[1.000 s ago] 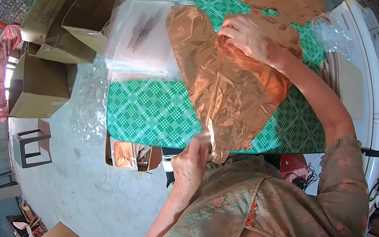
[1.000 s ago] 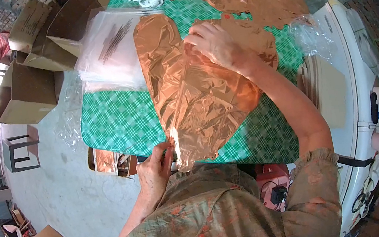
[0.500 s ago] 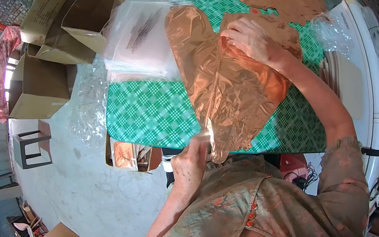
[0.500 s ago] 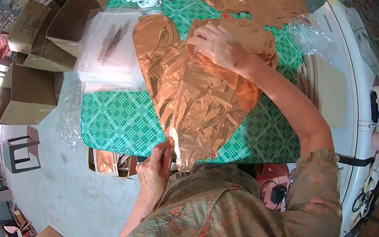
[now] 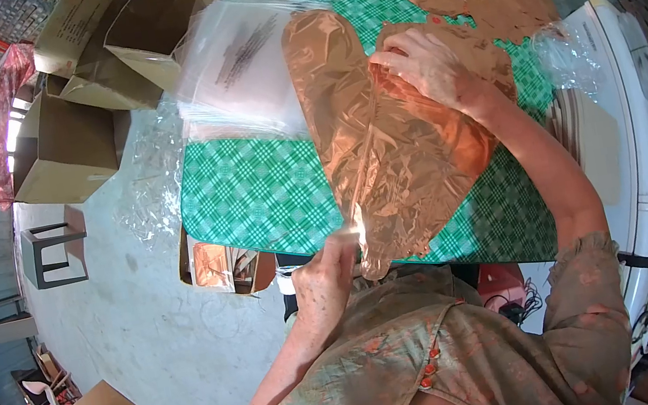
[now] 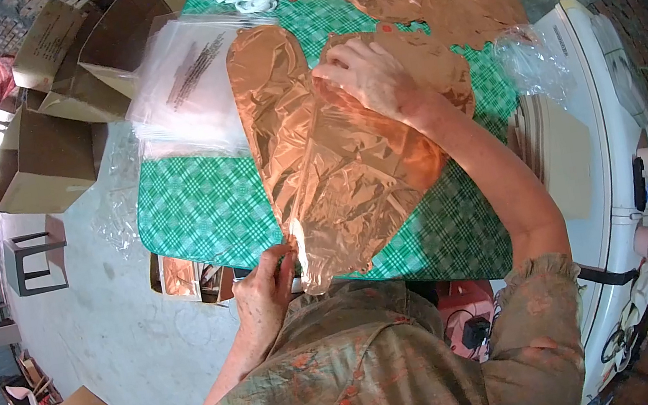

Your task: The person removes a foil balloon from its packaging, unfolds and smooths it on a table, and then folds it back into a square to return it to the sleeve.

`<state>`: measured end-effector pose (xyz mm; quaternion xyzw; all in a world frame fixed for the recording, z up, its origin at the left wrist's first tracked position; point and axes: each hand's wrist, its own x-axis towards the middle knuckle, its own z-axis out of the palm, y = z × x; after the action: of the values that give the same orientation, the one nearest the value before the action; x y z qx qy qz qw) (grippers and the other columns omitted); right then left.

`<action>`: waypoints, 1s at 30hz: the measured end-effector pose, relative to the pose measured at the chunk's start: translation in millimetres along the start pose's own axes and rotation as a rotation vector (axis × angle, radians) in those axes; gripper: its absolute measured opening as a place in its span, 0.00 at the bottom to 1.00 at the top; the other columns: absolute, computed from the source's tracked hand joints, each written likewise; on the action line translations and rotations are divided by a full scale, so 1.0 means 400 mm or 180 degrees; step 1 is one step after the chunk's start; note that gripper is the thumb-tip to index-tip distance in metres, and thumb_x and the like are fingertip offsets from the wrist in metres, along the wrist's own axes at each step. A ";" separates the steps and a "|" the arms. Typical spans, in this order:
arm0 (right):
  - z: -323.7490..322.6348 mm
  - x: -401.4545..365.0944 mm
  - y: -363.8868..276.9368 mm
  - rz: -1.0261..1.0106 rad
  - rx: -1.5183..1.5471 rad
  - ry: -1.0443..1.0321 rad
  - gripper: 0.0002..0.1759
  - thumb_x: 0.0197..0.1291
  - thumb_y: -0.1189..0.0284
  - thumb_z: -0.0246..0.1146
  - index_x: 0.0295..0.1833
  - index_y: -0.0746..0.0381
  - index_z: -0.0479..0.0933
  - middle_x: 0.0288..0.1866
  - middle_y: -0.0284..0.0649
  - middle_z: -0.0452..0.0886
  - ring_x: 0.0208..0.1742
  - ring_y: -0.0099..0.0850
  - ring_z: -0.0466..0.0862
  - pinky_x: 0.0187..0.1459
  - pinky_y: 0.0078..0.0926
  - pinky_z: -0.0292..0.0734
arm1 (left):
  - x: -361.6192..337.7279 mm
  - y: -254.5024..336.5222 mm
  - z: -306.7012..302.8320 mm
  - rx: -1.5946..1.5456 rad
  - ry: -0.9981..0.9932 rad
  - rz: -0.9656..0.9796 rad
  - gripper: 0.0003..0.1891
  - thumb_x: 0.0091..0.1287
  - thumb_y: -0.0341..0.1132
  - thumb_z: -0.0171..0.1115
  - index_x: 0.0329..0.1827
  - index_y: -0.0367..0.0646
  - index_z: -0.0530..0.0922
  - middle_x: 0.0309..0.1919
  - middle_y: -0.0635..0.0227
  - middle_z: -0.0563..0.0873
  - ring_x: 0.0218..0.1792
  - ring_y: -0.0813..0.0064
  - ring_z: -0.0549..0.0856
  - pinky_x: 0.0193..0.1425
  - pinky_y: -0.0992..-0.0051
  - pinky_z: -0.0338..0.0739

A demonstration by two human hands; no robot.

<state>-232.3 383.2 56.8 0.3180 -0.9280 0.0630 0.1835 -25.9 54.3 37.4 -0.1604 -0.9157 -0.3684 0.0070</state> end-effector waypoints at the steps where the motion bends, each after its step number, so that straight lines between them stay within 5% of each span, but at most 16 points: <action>1: -0.003 0.002 0.001 -0.0028 -0.0015 -0.0048 0.23 0.62 0.75 0.68 0.63 0.52 0.81 0.57 0.32 0.79 0.60 0.36 0.79 0.57 0.35 0.77 | 0.000 0.001 0.000 0.0000 0.0000 -0.0003 0.08 0.73 0.30 0.70 0.52 0.47 0.83 0.22 0.62 0.87 0.22 0.65 0.90 0.24 0.66 0.79; 30: 0.008 0.007 0.004 -0.0010 -0.0101 0.0062 0.18 0.65 0.73 0.65 0.61 0.54 0.80 0.58 0.34 0.78 0.62 0.37 0.77 0.59 0.37 0.75 | 0.003 0.004 -0.006 -0.0065 -0.0004 0.0022 0.09 0.73 0.30 0.71 0.53 0.46 0.82 0.21 0.61 0.87 0.22 0.65 0.89 0.24 0.66 0.79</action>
<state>-236.3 382.3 55.0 0.3160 -0.9265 0.0512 0.1976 -26.9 54.2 40.5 -0.1639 -0.9113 -0.3776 0.0060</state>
